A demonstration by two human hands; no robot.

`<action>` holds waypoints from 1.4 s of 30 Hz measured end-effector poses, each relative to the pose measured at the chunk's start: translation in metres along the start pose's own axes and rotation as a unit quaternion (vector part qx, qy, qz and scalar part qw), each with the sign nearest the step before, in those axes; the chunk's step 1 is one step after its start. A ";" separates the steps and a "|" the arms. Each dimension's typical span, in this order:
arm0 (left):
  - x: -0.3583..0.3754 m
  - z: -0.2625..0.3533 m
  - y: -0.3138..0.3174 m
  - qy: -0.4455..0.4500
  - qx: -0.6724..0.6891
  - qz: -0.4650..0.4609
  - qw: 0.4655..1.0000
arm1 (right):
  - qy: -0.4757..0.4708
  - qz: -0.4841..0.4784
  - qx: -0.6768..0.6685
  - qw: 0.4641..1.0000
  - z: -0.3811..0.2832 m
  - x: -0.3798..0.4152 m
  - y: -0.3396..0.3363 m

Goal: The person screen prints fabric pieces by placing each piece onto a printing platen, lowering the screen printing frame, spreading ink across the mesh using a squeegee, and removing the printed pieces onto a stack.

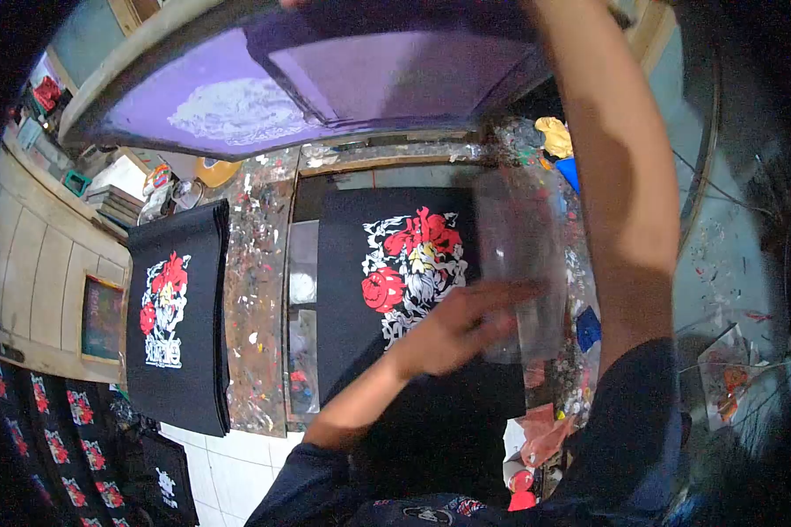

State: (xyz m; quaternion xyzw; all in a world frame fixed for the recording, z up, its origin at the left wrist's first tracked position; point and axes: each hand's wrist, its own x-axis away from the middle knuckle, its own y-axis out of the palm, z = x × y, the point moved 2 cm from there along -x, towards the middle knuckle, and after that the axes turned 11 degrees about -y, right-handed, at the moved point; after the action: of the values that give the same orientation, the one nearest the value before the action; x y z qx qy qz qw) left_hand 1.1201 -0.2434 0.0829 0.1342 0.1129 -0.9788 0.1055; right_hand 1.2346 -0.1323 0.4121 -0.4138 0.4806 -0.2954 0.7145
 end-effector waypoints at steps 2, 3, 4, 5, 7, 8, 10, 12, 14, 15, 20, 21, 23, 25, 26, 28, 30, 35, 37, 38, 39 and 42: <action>0.031 0.060 -0.010 0.082 -0.280 0.263 0.920 | -0.018 -0.044 -0.203 0.978 -0.031 0.035 0.022; 0.053 0.082 -0.019 0.096 -0.360 0.371 0.850 | 0.020 -0.035 -0.126 0.991 -0.059 0.061 0.024; 0.079 0.102 -0.029 0.090 -0.428 0.473 0.765 | 0.062 -0.031 -0.051 0.996 -0.086 0.087 0.025; 0.104 0.117 -0.040 0.056 -0.485 0.559 0.671 | -0.104 0.215 0.087 0.967 -0.105 0.128 0.056; 0.156 0.139 -0.053 -0.090 -0.576 0.510 0.633 | -0.041 0.102 0.036 0.993 -0.164 0.181 0.079; 0.181 0.127 -0.060 -0.169 -0.572 0.418 0.685 | -0.050 0.111 0.029 0.992 -0.187 0.213 0.102; 0.209 0.087 -0.054 -0.205 -0.538 0.324 0.751 | -0.036 0.088 0.024 0.995 -0.229 0.266 0.148; 0.230 0.036 -0.035 -0.176 -0.484 0.336 0.789 | -0.003 0.052 -0.040 0.998 -0.252 0.304 0.178; 0.247 -0.006 -0.022 -0.179 -0.451 0.352 0.801 | 0.017 0.018 -0.075 0.997 -0.260 0.330 0.202; 0.252 -0.021 -0.018 -0.173 -0.452 0.356 0.800 | 0.010 0.015 -0.068 0.998 -0.261 0.342 0.215; 0.254 -0.039 -0.014 -0.171 -0.451 0.360 0.799 | 0.041 -0.007 -0.071 0.997 -0.243 0.329 0.225; 0.255 -0.040 -0.015 -0.164 -0.452 0.360 0.799 | 0.049 -0.032 -0.059 0.997 -0.236 0.320 0.227; 0.257 -0.043 -0.015 -0.156 -0.462 0.350 0.800 | 0.058 -0.057 -0.034 0.996 -0.219 0.302 0.241; 0.257 -0.044 -0.014 -0.170 -0.457 0.350 0.800 | 0.035 -0.066 -0.130 0.989 -0.189 0.285 0.245; 0.258 -0.043 -0.012 -0.163 -0.459 0.351 0.800 | 0.037 -0.076 -0.145 0.986 -0.181 0.280 0.238; 0.255 -0.044 -0.014 -0.142 -0.461 0.361 0.798 | 0.037 -0.083 -0.156 0.984 -0.177 0.277 0.219; 0.252 -0.039 -0.016 -0.130 -0.461 0.356 0.803 | 0.031 -0.089 -0.160 0.983 -0.187 0.288 0.208; 0.245 -0.025 -0.019 -0.110 -0.449 0.354 0.813 | 0.020 -0.054 -0.104 0.993 -0.220 0.308 0.203; 0.247 -0.022 -0.021 -0.113 -0.444 0.349 0.817 | 0.002 -0.037 -0.059 0.998 -0.218 0.302 0.213; 0.247 -0.021 -0.022 -0.112 -0.445 0.348 0.817 | -0.004 -0.021 -0.039 0.999 -0.207 0.295 0.226; 0.246 -0.020 -0.021 -0.110 -0.447 0.349 0.816 | -0.005 -0.005 -0.025 1.000 -0.191 0.284 0.240; 0.245 -0.019 -0.022 -0.109 -0.449 0.351 0.814 | 0.007 0.015 -0.026 1.000 -0.123 0.238 0.290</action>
State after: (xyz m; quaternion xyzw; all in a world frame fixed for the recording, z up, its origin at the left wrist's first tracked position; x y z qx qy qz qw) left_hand 0.8888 -0.2612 -0.0008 -0.0048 0.4733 -0.7238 0.5020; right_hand 1.2138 -0.2252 0.0292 -0.4229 0.4995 -0.2752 0.7042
